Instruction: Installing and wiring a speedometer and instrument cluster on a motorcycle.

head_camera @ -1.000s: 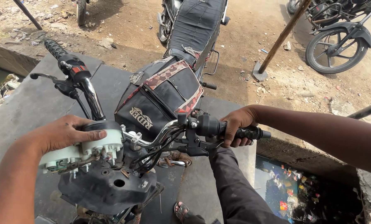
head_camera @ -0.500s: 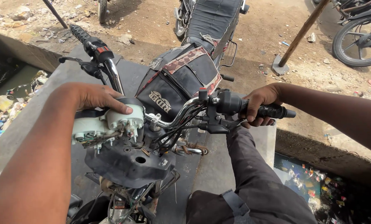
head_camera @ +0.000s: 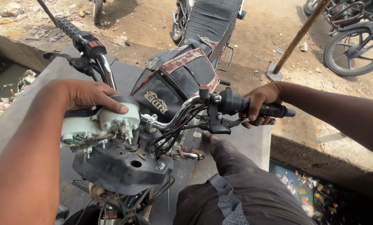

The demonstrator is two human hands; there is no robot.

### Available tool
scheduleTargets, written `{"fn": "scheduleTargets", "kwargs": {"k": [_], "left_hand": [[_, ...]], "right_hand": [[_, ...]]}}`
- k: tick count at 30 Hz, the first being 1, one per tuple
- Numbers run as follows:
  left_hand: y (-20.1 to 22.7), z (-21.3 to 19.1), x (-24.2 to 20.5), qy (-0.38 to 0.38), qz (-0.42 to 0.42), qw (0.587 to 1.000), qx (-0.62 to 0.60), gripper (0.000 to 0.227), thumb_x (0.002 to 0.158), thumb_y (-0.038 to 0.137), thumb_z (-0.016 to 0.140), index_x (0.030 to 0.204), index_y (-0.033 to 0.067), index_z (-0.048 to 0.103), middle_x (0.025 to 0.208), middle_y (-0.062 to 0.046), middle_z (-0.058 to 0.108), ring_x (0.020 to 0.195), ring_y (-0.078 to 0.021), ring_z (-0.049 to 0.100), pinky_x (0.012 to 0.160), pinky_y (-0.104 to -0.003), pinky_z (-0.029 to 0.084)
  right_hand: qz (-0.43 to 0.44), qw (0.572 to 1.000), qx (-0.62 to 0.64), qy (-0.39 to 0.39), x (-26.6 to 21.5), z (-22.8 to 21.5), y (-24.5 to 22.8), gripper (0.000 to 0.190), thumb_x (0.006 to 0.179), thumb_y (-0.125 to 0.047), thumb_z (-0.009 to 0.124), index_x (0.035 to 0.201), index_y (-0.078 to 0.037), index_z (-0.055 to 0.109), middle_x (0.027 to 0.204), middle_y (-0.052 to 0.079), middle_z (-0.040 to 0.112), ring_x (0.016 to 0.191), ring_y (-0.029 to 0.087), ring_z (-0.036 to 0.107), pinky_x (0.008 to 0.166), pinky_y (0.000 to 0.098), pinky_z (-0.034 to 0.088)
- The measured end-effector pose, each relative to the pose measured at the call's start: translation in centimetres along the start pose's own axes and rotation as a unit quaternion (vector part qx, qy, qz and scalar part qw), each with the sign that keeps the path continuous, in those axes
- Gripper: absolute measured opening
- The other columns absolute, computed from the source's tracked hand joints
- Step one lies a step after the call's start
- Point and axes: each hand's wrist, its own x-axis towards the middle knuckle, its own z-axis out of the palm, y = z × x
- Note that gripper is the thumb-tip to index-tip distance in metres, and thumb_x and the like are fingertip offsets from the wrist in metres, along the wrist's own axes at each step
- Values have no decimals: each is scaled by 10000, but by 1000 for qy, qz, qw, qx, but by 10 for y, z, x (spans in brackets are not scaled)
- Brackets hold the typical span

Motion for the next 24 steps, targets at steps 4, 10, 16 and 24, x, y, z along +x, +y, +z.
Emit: {"fn": "scheduleTargets", "kwargs": {"k": [4, 10, 16, 24], "left_hand": [[-2, 7, 1, 8, -12, 999, -37, 780, 606, 480, 862, 1265, 83, 732, 1077, -167, 816, 926, -256, 772, 808, -387, 606], [-9, 5, 8, 13, -1, 1000, -18, 882, 561, 552, 868, 1254, 18, 756, 1086, -223, 793, 994, -339, 738, 859, -458, 570], [-12, 4, 12, 37, 9, 999, 18, 918, 546, 588, 872, 1272, 42, 740, 1178, -199, 787, 1126, -331, 725, 963, -418, 543], [-19, 2, 23, 64, 25, 997, 35, 922, 537, 566, 858, 1305, 72, 731, 1254, -195, 753, 1198, -309, 687, 1031, -409, 494]], "right_hand": [[9, 1000, -6, -9, 1, -7, 0, 394, 792, -193, 774, 1016, 106, 647, 637, 80, 577, 491, 172, 567, 441, 349, 486], [9, 999, -9, 35, 0, -10, 2, 419, 747, -190, 781, 1006, 115, 656, 629, 96, 592, 479, 179, 570, 426, 353, 485], [-17, 998, -24, 61, -1, -9, 6, 434, 735, -178, 796, 1018, 127, 672, 636, 93, 594, 486, 177, 572, 430, 351, 482], [-15, 997, -24, 78, -2, -5, 9, 440, 713, -190, 791, 1007, 116, 674, 622, 103, 604, 467, 187, 579, 425, 368, 490]]}}
